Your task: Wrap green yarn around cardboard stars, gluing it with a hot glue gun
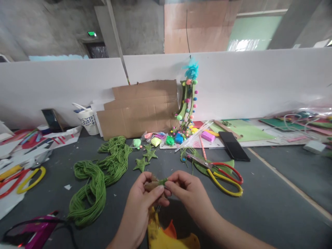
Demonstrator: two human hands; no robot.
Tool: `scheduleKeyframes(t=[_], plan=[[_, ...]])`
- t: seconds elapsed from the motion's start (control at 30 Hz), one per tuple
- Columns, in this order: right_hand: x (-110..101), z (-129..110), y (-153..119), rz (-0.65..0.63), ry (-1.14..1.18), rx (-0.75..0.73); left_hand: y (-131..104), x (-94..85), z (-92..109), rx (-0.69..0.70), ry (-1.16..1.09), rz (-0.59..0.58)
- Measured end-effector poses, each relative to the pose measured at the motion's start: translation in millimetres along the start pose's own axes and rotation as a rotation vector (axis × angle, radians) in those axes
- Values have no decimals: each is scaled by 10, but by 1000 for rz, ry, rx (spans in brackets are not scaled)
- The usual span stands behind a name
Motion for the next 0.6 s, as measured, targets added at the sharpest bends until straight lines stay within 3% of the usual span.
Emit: scheduleKeyframes(t=[0.23, 0.43, 0.6], plan=[[21, -19, -38, -3, -69, -71, -15, -62, 36, 112, 56, 70], [52, -190, -102, -54, -369, -412, -1, -103, 38, 108, 90, 116], [93, -263, -176, -103, -514, -579, 6, -130, 55, 127, 133, 147]])
Point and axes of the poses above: each hand's wrist, its own y-axis towards the middle knuckle, its own x-axis out of the palm, z = x × y, the point moved 8 cm from there along y, towards the middle knuckle, and after that the axes turned 11 degrees about z, right-handed, at the moved point
